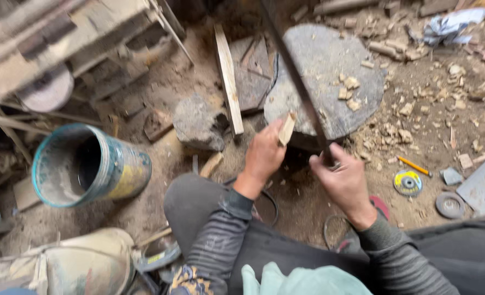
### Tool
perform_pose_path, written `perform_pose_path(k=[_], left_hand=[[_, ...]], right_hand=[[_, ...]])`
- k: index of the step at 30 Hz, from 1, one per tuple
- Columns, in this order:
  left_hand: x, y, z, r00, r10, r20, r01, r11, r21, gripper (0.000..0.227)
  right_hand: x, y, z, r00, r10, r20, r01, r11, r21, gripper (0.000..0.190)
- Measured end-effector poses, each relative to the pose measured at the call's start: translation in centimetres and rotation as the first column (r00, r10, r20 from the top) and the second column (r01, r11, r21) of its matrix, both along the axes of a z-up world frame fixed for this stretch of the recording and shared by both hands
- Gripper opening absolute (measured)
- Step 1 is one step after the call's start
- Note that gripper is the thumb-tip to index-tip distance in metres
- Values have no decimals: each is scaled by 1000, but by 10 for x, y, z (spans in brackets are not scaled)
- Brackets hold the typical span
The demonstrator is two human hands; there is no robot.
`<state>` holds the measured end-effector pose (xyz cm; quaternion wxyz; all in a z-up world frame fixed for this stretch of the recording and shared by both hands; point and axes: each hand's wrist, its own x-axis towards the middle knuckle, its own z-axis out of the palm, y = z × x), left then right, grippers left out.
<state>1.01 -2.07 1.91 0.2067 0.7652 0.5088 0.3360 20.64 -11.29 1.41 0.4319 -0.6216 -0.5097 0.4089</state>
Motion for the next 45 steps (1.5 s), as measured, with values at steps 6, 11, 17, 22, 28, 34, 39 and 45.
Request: perform_pose_path(k=[6, 11, 17, 22, 28, 34, 39, 45], left_hand=[[0, -7, -13, 998, -14, 63, 14, 1000, 4, 50], [-5, -3, -12, 996, -22, 88, 26, 999, -46, 50], [1, 6, -6, 999, -22, 30, 26, 989, -143, 46], [2, 0, -12, 999, -20, 27, 20, 1000, -16, 48], [-2, 6, 6, 994, -12, 106, 22, 995, -97, 37], [-4, 3, 4, 1000, -9, 25, 10, 999, -53, 42], [-3, 0, -17, 999, -38, -22, 36, 997, -73, 51], [-2, 11, -10, 997, -45, -62, 44, 999, -5, 51]], right_hand=[[-2, 0, -63, 923, -117, 368, 56, 984, 171, 20], [-4, 21, -91, 988, 48, -149, -91, 950, -299, 16], [-6, 11, -4, 992, 66, 108, -34, 960, -279, 16], [-5, 1, -25, 948, -131, 291, 43, 957, 288, 27], [-7, 28, -96, 998, 53, 36, -48, 991, -128, 11], [4, 19, -20, 995, -26, -98, -9, 940, -340, 7], [8, 0, -7, 997, -72, 36, 63, 978, 200, 26], [-12, 28, -83, 942, 8, 334, 22, 996, -85, 20]])
